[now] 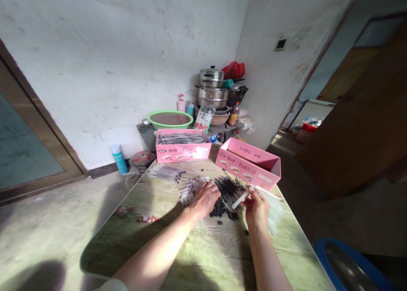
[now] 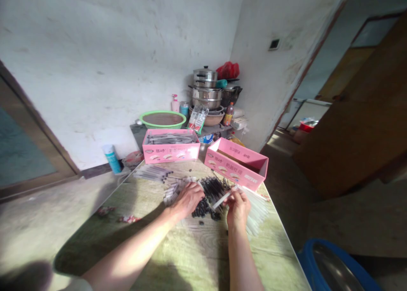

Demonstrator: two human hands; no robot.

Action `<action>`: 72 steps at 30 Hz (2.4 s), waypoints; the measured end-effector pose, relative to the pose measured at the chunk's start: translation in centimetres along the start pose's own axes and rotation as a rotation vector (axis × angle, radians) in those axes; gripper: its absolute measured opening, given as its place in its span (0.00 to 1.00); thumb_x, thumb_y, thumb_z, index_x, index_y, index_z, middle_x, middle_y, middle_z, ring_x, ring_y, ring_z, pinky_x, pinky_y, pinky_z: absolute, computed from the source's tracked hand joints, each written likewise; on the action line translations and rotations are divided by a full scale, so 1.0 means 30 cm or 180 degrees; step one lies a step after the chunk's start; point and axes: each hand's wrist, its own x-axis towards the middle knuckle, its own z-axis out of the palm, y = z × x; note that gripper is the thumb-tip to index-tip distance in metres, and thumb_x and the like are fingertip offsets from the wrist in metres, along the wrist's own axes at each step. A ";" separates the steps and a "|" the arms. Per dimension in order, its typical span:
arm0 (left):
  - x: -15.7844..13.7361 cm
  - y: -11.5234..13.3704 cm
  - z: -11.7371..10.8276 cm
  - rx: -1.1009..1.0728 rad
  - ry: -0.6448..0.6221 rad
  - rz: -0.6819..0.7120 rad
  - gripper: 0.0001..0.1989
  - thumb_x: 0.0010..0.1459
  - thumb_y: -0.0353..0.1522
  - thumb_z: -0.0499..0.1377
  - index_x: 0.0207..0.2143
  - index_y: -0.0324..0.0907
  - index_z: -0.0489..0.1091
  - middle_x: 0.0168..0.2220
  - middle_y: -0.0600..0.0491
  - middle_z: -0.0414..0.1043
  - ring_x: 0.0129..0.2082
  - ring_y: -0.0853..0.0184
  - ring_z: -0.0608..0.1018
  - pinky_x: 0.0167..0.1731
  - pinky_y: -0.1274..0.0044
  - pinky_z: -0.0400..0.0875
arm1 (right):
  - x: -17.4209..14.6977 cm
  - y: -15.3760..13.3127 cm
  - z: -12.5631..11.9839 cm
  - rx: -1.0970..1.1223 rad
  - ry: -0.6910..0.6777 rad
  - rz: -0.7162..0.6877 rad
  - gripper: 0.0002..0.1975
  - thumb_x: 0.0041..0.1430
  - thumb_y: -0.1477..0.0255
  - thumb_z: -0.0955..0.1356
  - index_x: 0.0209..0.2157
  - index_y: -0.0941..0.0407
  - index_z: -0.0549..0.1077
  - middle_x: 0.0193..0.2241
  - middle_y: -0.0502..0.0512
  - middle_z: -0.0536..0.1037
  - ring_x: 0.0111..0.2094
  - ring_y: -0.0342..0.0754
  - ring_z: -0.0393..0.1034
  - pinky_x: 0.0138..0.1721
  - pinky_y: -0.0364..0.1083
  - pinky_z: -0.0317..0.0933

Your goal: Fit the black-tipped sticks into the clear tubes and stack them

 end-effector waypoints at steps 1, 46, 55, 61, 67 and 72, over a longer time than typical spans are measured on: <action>0.000 0.003 -0.003 -0.0023 0.0036 -0.0017 0.11 0.63 0.22 0.56 0.34 0.40 0.77 0.36 0.48 0.74 0.43 0.59 0.72 0.47 0.68 0.65 | 0.000 -0.001 0.000 0.0001 -0.0015 0.0004 0.16 0.42 0.67 0.80 0.29 0.57 0.73 0.17 0.41 0.71 0.14 0.40 0.65 0.13 0.39 0.61; -0.020 0.006 -0.061 -0.4836 0.1631 -0.1928 0.22 0.44 0.40 0.76 0.31 0.37 0.71 0.25 0.51 0.78 0.24 0.67 0.79 0.29 0.75 0.76 | 0.004 0.038 0.004 0.0333 -0.0408 0.0810 0.16 0.37 0.74 0.83 0.27 0.57 0.76 0.22 0.50 0.82 0.25 0.48 0.81 0.29 0.41 0.77; -0.030 0.006 -0.065 -0.3695 0.1997 -0.1330 0.41 0.54 0.39 0.71 0.67 0.47 0.59 0.55 0.43 0.72 0.47 0.61 0.80 0.47 0.68 0.79 | 0.025 0.044 0.001 0.0704 0.0073 0.1135 0.08 0.47 0.82 0.77 0.26 0.58 0.78 0.22 0.53 0.82 0.25 0.46 0.81 0.28 0.39 0.77; -0.042 0.021 -0.066 -0.2441 0.1440 -0.0536 0.36 0.64 0.40 0.62 0.71 0.50 0.55 0.66 0.43 0.63 0.60 0.55 0.73 0.56 0.63 0.76 | 0.026 0.044 0.004 0.0740 0.0119 0.1185 0.08 0.49 0.84 0.75 0.26 0.58 0.78 0.22 0.53 0.82 0.24 0.46 0.80 0.27 0.39 0.77; -0.044 0.004 -0.065 -0.1851 0.1286 -0.0801 0.24 0.64 0.30 0.59 0.62 0.44 0.69 0.60 0.44 0.71 0.54 0.59 0.77 0.50 0.70 0.77 | 0.036 0.048 -0.021 0.0713 -0.0088 0.1161 0.07 0.50 0.81 0.77 0.27 0.56 0.78 0.23 0.53 0.83 0.24 0.46 0.80 0.26 0.40 0.77; -0.061 -0.004 -0.071 -0.1433 0.0418 -0.0670 0.07 0.61 0.27 0.62 0.36 0.42 0.81 0.34 0.52 0.78 0.35 0.65 0.79 0.38 0.75 0.72 | 0.041 0.031 -0.030 0.0727 -0.0134 0.1191 0.06 0.50 0.79 0.77 0.26 0.56 0.78 0.23 0.52 0.82 0.22 0.45 0.78 0.24 0.40 0.76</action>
